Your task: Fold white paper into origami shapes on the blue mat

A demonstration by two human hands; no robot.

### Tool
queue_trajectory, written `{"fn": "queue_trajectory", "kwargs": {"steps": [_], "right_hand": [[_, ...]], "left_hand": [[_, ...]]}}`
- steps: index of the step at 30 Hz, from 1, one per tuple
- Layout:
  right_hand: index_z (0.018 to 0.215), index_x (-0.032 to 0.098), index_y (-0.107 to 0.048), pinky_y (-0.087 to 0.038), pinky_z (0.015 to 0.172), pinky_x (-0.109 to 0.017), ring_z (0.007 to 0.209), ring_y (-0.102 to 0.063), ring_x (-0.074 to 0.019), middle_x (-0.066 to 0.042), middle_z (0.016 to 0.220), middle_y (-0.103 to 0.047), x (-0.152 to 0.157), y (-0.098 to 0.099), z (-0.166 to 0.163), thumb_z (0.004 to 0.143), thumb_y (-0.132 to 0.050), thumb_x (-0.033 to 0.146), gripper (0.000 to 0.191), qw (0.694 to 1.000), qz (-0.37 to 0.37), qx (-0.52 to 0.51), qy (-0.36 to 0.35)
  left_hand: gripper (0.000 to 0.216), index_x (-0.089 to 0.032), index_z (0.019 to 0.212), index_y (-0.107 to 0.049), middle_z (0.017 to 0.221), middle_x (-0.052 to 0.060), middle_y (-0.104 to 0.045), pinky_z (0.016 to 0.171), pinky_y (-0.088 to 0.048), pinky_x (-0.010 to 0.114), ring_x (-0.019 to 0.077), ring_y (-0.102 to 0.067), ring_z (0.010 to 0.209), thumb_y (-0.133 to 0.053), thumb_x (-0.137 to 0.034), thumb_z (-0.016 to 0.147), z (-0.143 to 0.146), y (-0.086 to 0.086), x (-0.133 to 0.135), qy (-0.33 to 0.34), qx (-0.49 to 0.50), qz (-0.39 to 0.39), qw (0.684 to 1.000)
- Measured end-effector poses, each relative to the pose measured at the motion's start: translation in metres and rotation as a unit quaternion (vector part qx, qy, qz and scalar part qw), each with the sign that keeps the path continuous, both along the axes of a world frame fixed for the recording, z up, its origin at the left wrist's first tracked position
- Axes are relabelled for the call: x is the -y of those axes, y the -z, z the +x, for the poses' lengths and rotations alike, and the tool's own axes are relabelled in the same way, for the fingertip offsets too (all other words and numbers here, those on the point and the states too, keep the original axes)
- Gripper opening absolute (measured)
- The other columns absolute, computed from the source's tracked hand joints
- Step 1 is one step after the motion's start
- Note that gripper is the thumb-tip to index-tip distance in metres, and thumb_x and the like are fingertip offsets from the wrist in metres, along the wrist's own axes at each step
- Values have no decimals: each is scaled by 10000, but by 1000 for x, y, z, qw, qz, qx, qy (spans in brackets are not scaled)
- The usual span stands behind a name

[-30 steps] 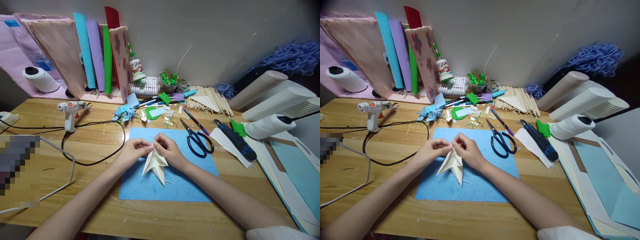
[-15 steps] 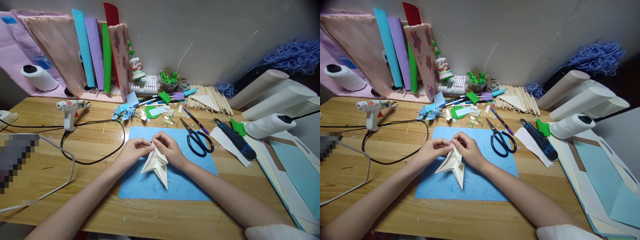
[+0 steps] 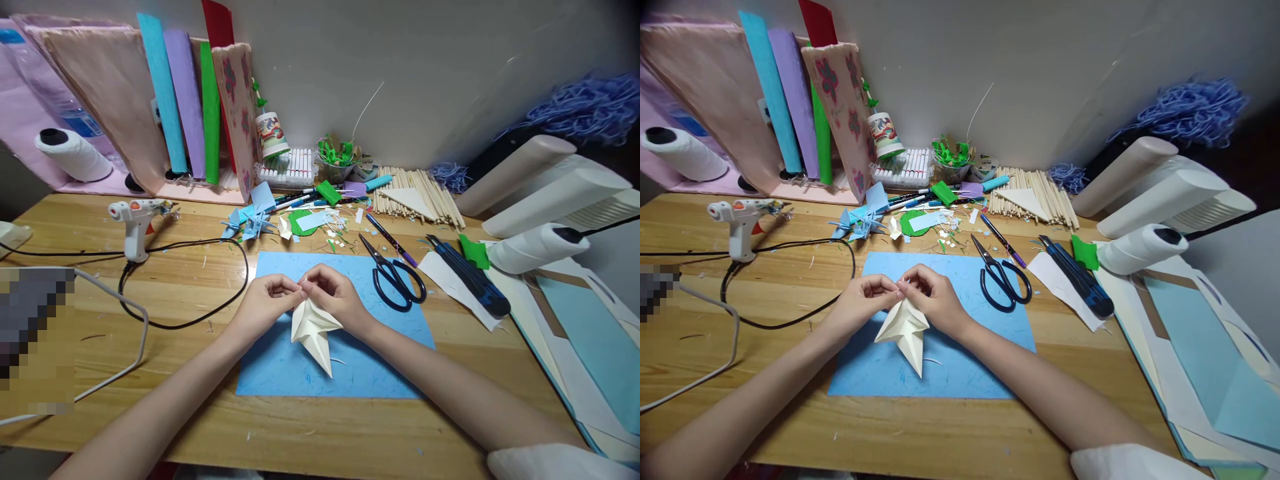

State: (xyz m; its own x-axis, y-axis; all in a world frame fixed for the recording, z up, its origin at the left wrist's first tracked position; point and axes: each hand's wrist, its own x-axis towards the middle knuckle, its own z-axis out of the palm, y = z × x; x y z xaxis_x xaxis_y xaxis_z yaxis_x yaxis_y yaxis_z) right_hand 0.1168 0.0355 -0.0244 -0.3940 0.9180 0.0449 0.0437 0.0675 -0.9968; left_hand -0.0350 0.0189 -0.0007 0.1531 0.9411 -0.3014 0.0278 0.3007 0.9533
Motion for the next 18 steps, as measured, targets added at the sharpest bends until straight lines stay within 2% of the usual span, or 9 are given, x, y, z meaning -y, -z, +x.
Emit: {"fn": "queue_trajectory", "kwargs": {"steps": [7,11,18], "right_hand": [[690,174,-535,-362,569,-232,602,-468,-111,11,646,-530,-4,1,1,795,-550,363,217,1000,2,-23,-7],[670,174,-525,-338,530,-213,558,-425,-91,26,631,-494,-3,1,1,795,-550,370,234,999,-10,-36,3],[813,185,-625,-338,507,-203,560,-436,-83,1,729,-565,-8,-3,4,784,-567,359,185,995,-52,-73,-48]], "left_hand": [[227,-116,623,-574,585,-18,-579,531,-400,185,85,-527,546,-708,-299,614,2,0,1,18,-4,11,1000],[233,-116,632,-576,602,-12,-586,538,-398,185,86,-528,558,-699,-314,629,2,-2,1,25,3,10,1000],[219,-126,672,-587,614,-27,-587,537,-392,173,75,-526,547,-689,-318,646,-5,-3,-2,43,30,-13,999]]}}
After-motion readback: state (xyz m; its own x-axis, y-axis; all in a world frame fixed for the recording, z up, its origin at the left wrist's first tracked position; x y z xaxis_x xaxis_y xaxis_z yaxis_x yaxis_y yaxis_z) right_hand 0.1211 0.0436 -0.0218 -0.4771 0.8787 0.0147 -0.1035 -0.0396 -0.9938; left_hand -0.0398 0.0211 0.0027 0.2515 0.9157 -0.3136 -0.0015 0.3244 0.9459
